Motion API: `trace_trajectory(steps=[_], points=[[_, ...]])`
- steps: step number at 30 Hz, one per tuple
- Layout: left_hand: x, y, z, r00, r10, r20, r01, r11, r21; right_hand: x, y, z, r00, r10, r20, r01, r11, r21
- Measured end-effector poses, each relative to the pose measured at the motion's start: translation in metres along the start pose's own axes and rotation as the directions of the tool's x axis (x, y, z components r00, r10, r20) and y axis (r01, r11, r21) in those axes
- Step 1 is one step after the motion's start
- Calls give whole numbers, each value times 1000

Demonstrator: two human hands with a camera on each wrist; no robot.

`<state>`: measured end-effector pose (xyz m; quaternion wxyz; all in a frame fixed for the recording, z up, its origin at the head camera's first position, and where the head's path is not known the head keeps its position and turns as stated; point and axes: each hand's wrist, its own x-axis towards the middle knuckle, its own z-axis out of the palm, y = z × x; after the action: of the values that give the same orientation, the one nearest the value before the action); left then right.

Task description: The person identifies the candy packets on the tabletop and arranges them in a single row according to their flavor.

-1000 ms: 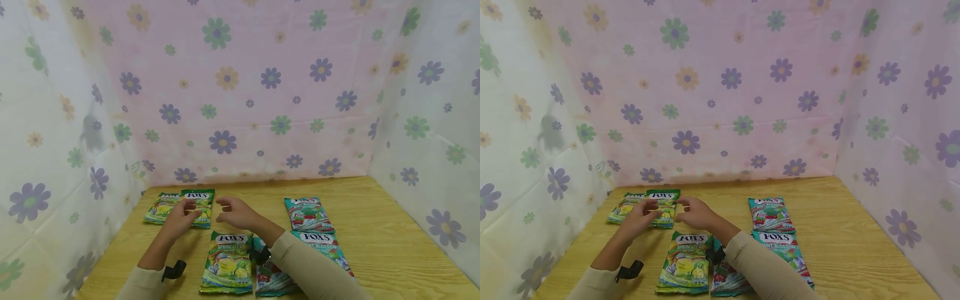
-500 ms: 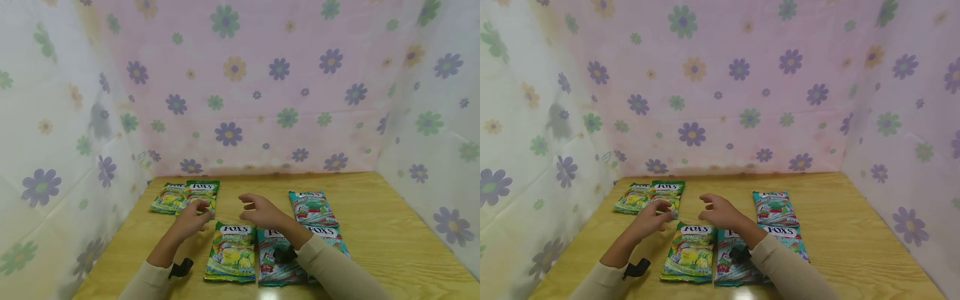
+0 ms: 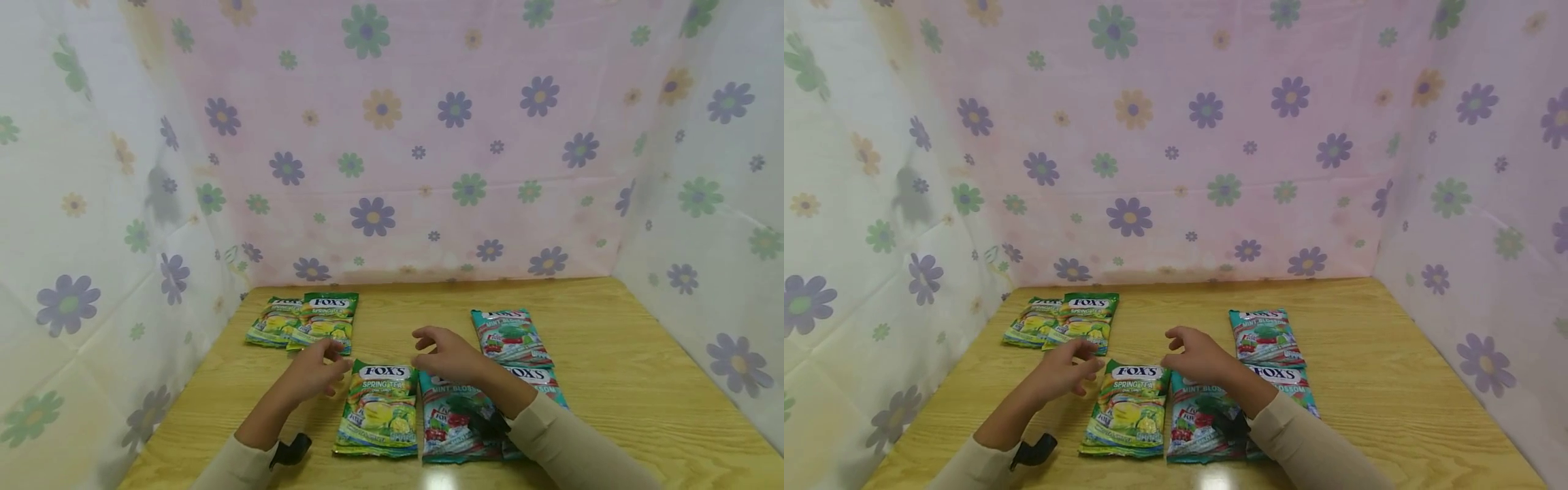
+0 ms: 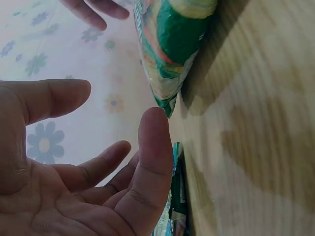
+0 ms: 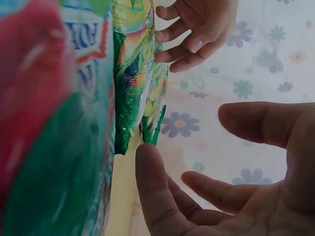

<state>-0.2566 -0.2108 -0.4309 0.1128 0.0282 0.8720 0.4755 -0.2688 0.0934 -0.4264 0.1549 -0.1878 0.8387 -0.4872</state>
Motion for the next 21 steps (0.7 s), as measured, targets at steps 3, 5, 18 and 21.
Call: trace_trajectory(steps=[3,5,18,21], points=[[-5,-1,1,1000,-13,2,13,1000,2,-6,-1,-1,999,32,-1,-32,999,-3],[-6,-3,1,1000,-18,11,18,1000,-2,-10,-1,-1,999,49,3,-49,999,-10],[-7,-9,2,993,-42,108,43,999,-8,-25,-3,-2,990,94,108,-112,978,178],[-8,-9,2,991,-40,131,41,999,-1,-26,-6,0,986,100,130,-126,970,208]])
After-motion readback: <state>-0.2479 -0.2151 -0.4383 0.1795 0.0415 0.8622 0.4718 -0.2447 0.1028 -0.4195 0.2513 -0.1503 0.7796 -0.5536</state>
